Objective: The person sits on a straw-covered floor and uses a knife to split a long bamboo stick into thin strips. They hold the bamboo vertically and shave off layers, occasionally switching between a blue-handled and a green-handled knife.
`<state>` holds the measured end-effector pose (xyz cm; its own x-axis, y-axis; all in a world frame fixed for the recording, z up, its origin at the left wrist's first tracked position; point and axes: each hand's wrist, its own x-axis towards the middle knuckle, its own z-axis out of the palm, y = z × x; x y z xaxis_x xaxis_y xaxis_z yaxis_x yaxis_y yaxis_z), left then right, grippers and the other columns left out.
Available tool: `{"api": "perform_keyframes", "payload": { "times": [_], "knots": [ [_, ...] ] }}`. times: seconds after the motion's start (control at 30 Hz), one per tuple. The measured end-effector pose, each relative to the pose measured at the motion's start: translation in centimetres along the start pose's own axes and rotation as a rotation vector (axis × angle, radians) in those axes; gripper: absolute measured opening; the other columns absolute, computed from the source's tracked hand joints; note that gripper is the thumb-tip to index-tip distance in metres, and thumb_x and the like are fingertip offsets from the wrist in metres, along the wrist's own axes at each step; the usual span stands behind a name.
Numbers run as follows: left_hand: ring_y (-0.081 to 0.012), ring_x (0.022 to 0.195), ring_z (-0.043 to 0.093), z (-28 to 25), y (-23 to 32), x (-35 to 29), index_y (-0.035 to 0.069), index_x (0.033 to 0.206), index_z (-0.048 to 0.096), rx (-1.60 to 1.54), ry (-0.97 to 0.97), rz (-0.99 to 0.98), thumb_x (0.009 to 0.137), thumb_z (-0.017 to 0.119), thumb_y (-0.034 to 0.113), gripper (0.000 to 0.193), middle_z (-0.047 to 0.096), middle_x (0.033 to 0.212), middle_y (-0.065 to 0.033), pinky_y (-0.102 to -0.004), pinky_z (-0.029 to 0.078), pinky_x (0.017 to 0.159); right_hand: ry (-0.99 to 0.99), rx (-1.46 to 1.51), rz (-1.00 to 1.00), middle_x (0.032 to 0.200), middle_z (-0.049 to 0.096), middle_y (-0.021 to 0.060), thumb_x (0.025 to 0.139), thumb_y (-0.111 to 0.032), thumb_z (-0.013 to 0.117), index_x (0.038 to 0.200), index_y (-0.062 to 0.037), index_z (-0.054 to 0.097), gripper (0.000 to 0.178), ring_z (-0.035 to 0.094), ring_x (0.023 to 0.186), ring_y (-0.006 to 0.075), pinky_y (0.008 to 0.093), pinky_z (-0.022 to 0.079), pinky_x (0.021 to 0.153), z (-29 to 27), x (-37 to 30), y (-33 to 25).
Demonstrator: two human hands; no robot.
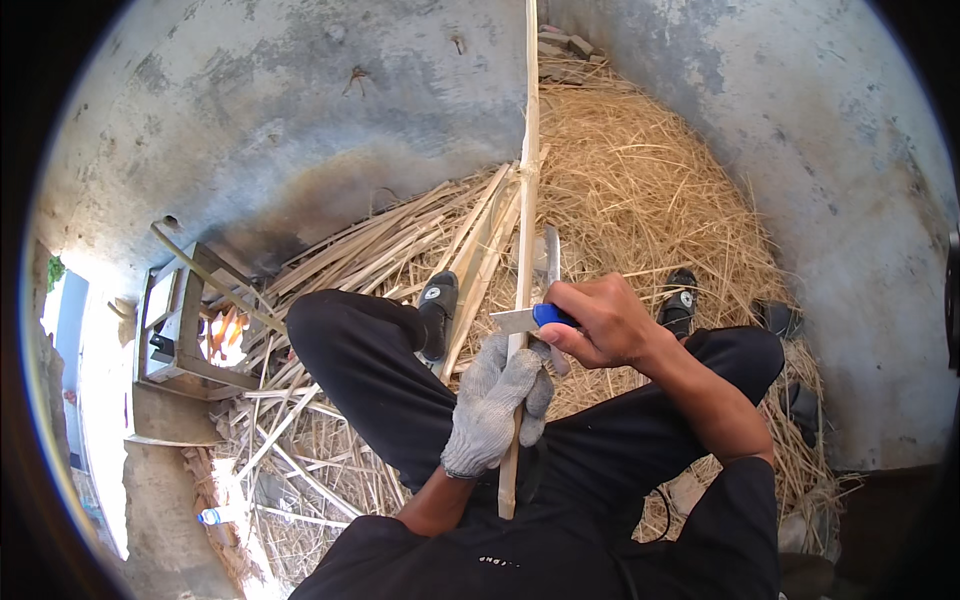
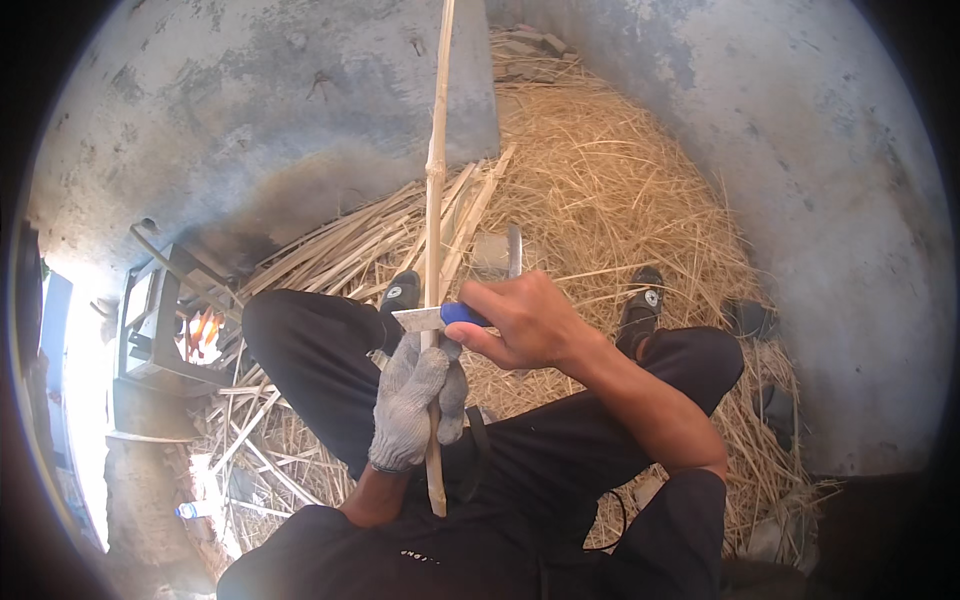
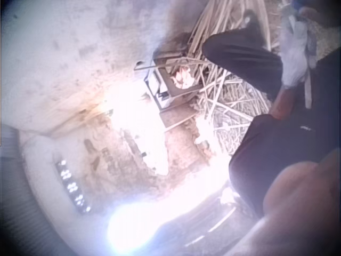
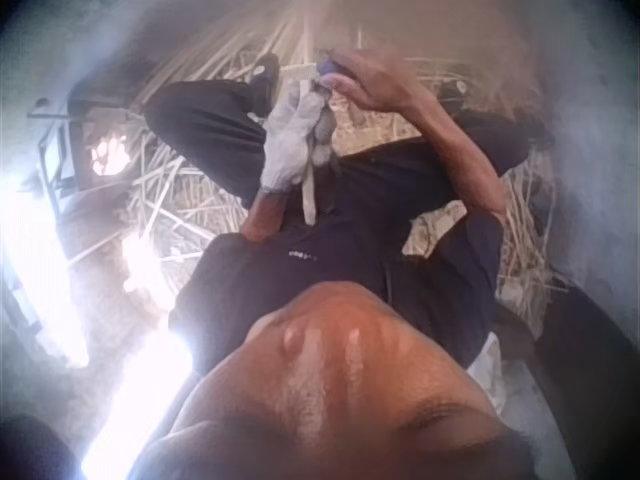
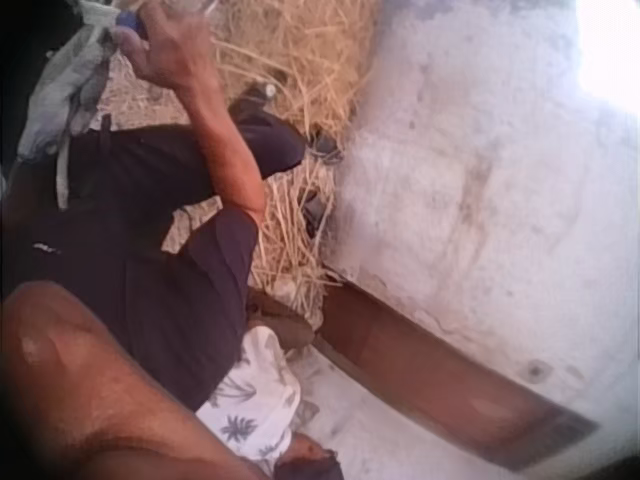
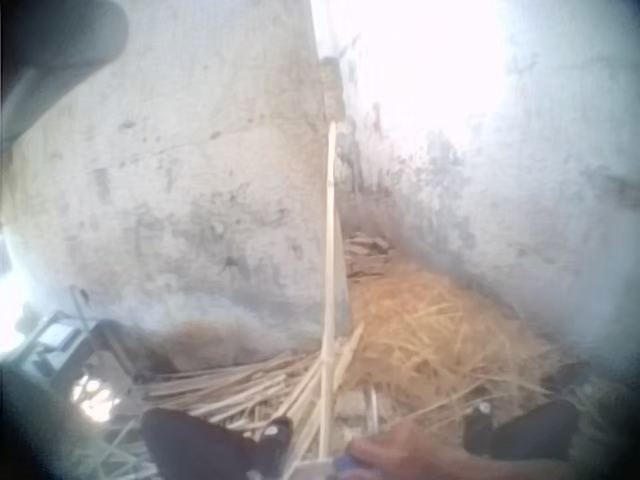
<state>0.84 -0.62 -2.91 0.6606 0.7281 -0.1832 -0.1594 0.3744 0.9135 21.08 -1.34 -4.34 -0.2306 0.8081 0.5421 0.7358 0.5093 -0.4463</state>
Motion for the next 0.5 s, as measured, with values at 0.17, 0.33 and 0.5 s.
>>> {"api": "perform_keyframes", "payload": {
  "times": [0.17,0.33,0.5],
  "knots": [
    [-0.0059,0.042,0.035,0.6,0.8,-0.9,0.005,0.107,0.053,0.005,0.031,-0.039,0.105,0.045,0.027,0.024,0.045,0.061,0.0012,-0.0219,0.031,0.038,0.001,-0.003,-0.029,0.057,0.049,0.0104,0.096,-0.047,0.053,0.079,-0.0044,0.054,0.046,0.054,0.048,0.0313,0.0398,0.042,0.046,0.2,-0.6,0.3],
    [-0.0050,0.040,0.035,0.7,0.6,-1.3,0.005,0.113,0.051,-0.011,0.034,-0.104,0.104,0.046,0.026,0.023,0.040,0.057,0.0038,-0.0223,0.030,0.035,0.093,-0.119,-0.073,0.057,0.047,0.0086,0.097,-0.056,0.048,0.074,-0.0052,0.051,0.056,0.052,0.047,0.0282,0.0378,0.041,0.043,0.7,-0.8,0.2],
    [-0.0049,0.038,0.034,0.8,0.0,-1.7,0.006,0.110,0.052,-0.017,0.071,-0.082,0.104,0.046,0.027,0.022,0.039,0.056,0.0044,-0.0222,0.029,0.032,0.229,-0.308,-0.166,0.057,0.044,0.0063,0.097,-0.060,0.042,0.067,-0.0066,0.047,0.061,0.050,0.045,0.0239,0.0356,0.040,0.042,1.4,-0.2,0.6]
  ]
}}
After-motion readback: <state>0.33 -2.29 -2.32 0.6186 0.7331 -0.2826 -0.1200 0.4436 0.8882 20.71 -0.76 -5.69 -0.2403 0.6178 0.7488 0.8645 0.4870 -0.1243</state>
